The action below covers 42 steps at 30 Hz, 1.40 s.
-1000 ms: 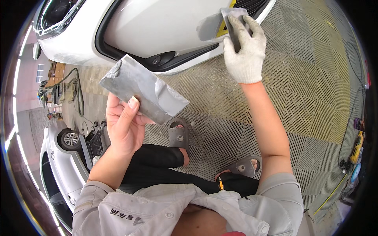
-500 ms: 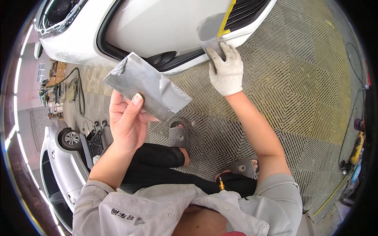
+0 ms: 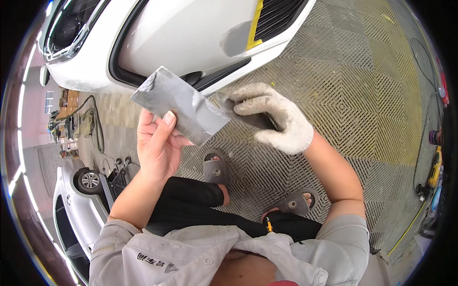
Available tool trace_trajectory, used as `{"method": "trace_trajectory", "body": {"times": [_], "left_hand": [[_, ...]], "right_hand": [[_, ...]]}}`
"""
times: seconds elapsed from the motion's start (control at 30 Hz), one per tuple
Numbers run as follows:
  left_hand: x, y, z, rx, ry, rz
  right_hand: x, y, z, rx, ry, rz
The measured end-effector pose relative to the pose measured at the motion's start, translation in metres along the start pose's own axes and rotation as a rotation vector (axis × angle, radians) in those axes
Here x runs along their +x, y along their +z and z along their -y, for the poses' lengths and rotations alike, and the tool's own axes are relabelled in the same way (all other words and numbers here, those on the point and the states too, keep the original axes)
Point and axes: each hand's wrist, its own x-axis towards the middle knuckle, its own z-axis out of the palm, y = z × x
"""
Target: The person applies gray body filler to a small area on the front bumper of a white car using a metal spreader. They repeatedly scoop filler from a foil packet and smooth it onto the surface near the grille, then walk around the vehicle.
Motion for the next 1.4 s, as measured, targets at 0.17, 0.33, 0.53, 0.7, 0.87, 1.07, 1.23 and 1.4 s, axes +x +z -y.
{"method": "trace_trajectory", "body": {"times": [0.17, 0.33, 0.53, 0.7, 0.87, 1.07, 1.23, 1.4], "left_hand": [[-0.004, -0.002, -0.006, 0.037, 0.010, 0.107], [-0.014, -0.003, -0.006, 0.055, 0.004, 0.040], [-0.021, -0.009, -0.010, 0.070, 0.030, 0.044], [-0.023, -0.014, -0.009, 0.072, 0.022, 0.035], [-0.024, -0.013, -0.008, 0.104, 0.017, 0.005], [-0.021, -0.009, -0.007, 0.112, 0.025, 0.016], [-0.015, -0.006, -0.005, 0.089, 0.007, -0.024], [-0.006, 0.000, -0.004, 0.100, 0.010, 0.018]], "right_hand": [[0.005, -0.014, -0.036, -0.672, 0.075, -0.267], [0.036, -0.026, -0.068, -0.809, -0.123, -0.644], [0.053, -0.042, -0.077, -0.883, -0.203, -0.633], [0.042, -0.034, -0.095, -0.910, -0.166, -0.573], [0.018, -0.020, -0.119, -0.909, -0.084, -0.478], [0.006, -0.016, -0.111, -0.930, -0.020, -0.476], [0.000, -0.004, -0.052, -0.546, 0.044, -0.433], [-0.002, 0.012, -0.001, 0.319, 0.046, -0.032]]}}
